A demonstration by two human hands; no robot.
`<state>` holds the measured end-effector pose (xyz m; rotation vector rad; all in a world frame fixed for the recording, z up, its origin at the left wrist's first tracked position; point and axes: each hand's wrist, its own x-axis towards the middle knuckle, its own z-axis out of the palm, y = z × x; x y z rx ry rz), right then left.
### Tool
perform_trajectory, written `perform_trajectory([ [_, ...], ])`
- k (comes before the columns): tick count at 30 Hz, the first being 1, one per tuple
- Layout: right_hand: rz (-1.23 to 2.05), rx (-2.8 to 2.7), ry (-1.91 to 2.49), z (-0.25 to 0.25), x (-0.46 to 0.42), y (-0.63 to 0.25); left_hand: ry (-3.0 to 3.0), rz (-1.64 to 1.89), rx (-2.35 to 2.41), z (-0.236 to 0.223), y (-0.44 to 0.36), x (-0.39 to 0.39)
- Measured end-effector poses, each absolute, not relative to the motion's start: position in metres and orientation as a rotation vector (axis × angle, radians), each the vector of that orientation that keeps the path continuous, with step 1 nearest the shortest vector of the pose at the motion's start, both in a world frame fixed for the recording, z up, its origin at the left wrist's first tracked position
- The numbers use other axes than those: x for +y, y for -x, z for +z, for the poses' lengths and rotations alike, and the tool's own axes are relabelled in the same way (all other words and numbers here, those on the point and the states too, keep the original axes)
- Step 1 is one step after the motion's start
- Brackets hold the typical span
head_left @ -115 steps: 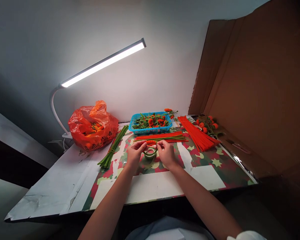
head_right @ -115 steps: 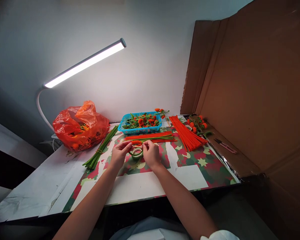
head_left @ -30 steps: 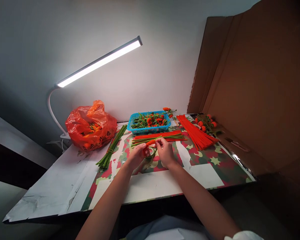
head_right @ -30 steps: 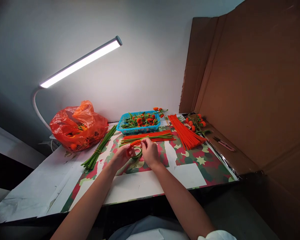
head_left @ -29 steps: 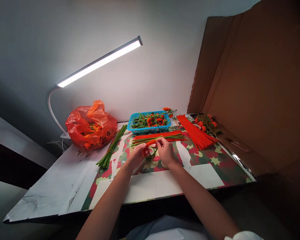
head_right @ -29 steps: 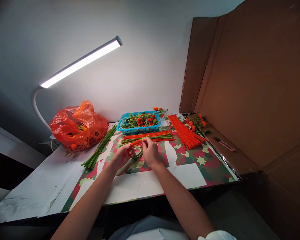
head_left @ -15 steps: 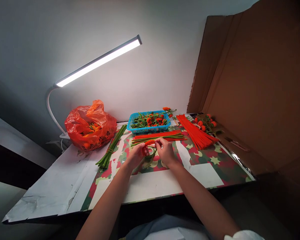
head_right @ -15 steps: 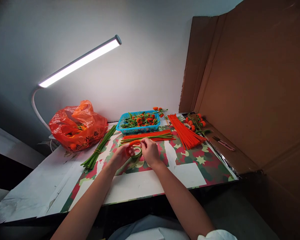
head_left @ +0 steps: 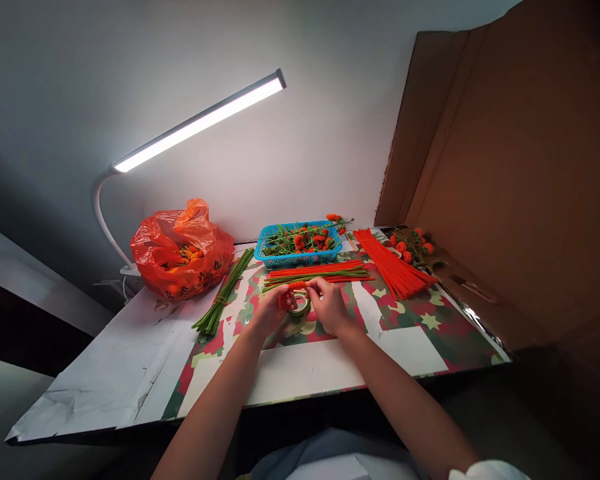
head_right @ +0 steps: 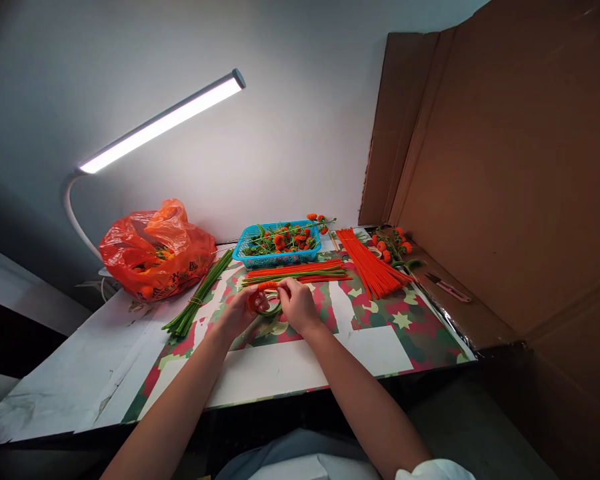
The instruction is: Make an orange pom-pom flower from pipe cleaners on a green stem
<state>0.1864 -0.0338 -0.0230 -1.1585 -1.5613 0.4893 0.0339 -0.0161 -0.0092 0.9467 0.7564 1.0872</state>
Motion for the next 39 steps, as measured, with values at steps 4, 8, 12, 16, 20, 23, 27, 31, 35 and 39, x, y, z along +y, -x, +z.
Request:
perform_trajectory([
  [4, 0.558, -1.460, 1.176, -0.025, -0.031, -0.184, -0.937, 1.101, 0.751, -0.008, -0.034, -0.017],
  [8, 0.611, -1.410, 1.179, -0.024, -0.030, -0.184, -0.976, 1.110, 0.749, -0.010, -0.035, -0.017],
  [12, 0.652, -1.386, 1.171, -0.022, -0.031, -0.184, -1.052, 1.124, 0.771, -0.013, -0.036, -0.014],
  [16, 0.674, -1.354, 1.179, -0.022, -0.031, -0.184, -1.121, 1.212, 0.833, -0.013, -0.037, -0.013],
  [20, 0.674, -1.305, 1.207, -0.024, -0.030, -0.184, -1.164, 1.375, 0.913, -0.013, -0.038, -0.014],
  [23, 0.684, -1.279, 1.222, -0.025, -0.030, -0.184, -1.180, 1.435, 0.956, -0.014, -0.039, -0.016],
  [27, 0.763, -1.257, 1.219, -0.026, -0.030, -0.183, -1.163, 1.494, 0.978, -0.016, -0.039, -0.015],
  [31, 0.973, -1.232, 1.185, -0.029, -0.031, -0.179, -1.129, 1.542, 0.972, -0.020, -0.037, -0.011],
  [35, 1.206, -1.190, 1.114, -0.032, -0.032, -0.175, -1.076, 1.575, 0.971, -0.026, -0.035, -0.007],
  [39, 1.331, -1.140, 1.056, -0.030, -0.033, -0.173, -1.034, 1.584, 0.961, -0.027, -0.036, -0.006],
])
